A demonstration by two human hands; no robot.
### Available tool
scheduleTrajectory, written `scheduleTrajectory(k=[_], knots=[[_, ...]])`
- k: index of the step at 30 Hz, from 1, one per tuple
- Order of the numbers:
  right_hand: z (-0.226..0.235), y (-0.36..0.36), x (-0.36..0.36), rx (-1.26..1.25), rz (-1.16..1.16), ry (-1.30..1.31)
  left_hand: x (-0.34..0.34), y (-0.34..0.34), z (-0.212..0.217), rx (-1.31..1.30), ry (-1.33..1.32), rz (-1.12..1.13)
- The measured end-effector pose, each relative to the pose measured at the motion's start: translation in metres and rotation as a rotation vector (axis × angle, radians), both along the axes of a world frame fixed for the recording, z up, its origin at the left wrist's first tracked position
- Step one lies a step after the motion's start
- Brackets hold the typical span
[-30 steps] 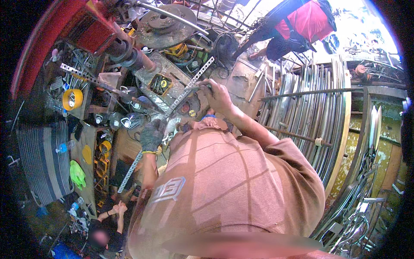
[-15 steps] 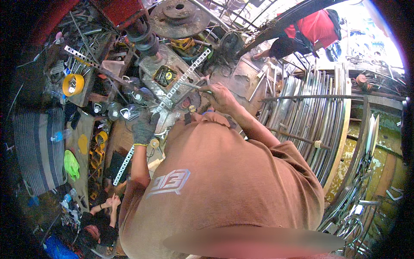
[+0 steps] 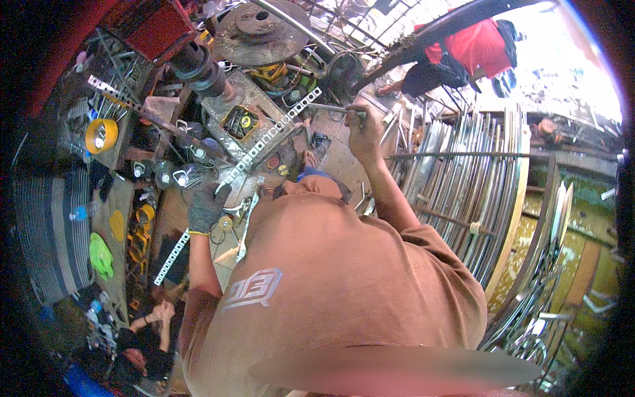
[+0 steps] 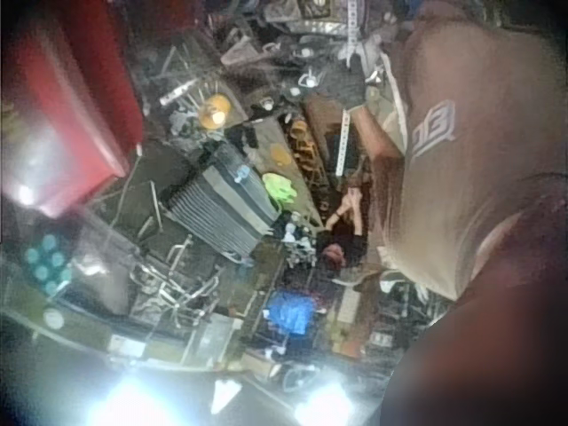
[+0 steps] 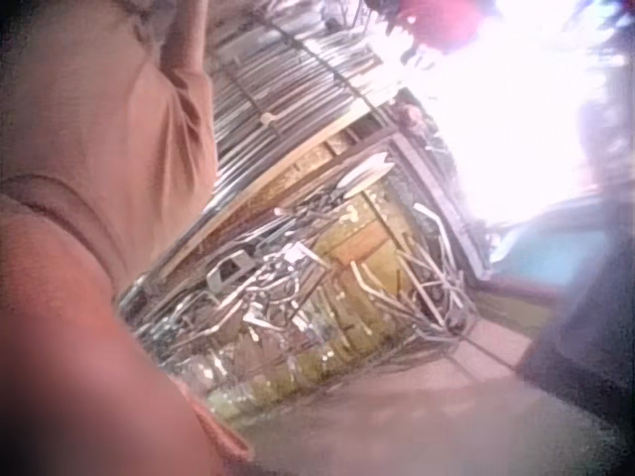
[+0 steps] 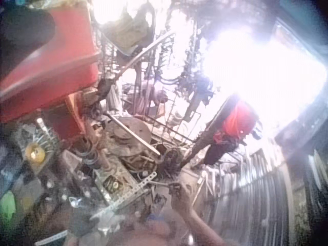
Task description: The person uses a drill press to drill holes into a perforated metal strip. They repeatedly position the strip under the drill, lower the drill head to make a hole, then lift and reposition the strip for the next hole. The person handles the metal strip with gloved hands and operates the drill press lever.
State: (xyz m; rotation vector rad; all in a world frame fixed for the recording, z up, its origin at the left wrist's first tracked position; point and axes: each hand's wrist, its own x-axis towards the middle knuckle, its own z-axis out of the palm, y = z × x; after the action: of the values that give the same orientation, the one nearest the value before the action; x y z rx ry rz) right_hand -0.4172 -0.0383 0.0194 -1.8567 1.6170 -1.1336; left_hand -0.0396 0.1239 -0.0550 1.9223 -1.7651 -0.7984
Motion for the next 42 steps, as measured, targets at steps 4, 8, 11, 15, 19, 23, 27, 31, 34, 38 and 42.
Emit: scheduleTrajectory(k=[4,8,11,15,19,23,27,31,34,38,42], knots=[[-0.009,-0.022,0.004,-0.002,0.276,0.048,-0.022,0.005,0.020,0.217,-0.232,0.057],[-0.021,-0.042,0.002,0.034,0.385,0.051,-0.048,0.007,0.040,0.258,-0.174,0.196],[-0.025,-0.052,-0.002,-0.045,0.513,0.033,-0.065,0.008,0.050,0.324,-0.215,0.260],[-0.021,-0.063,0.001,-0.121,0.640,0.035,-0.081,0.017,0.062,0.257,-0.281,0.294],[-0.011,-0.071,0.001,-0.117,0.684,0.039,-0.084,0.018,0.062,0.234,-0.291,0.265],[-0.001,-0.071,0.002,-0.061,0.635,0.043,-0.075,0.015,0.056,0.190,-0.298,0.246],[0.007,-0.070,0.010,-0.101,0.664,0.185,-0.061,0.014,0.060,0.331,-0.402,0.178],[0.015,-0.077,0.039,-0.128,0.786,0.390,-0.048,0.001,0.075,0.039,-0.215,0.174],[0.025,-0.084,0.056,-0.248,0.556,0.458,-0.035,-0.013,0.091,-0.081,-0.159,0.209],[0.032,-0.095,0.078,-0.385,0.536,0.321,-0.004,-0.037,0.106,-0.183,-0.256,0.048],[0.021,-0.101,0.089,-0.378,0.554,0.338,0.029,-0.048,0.098,-0.182,-0.386,0.063]])
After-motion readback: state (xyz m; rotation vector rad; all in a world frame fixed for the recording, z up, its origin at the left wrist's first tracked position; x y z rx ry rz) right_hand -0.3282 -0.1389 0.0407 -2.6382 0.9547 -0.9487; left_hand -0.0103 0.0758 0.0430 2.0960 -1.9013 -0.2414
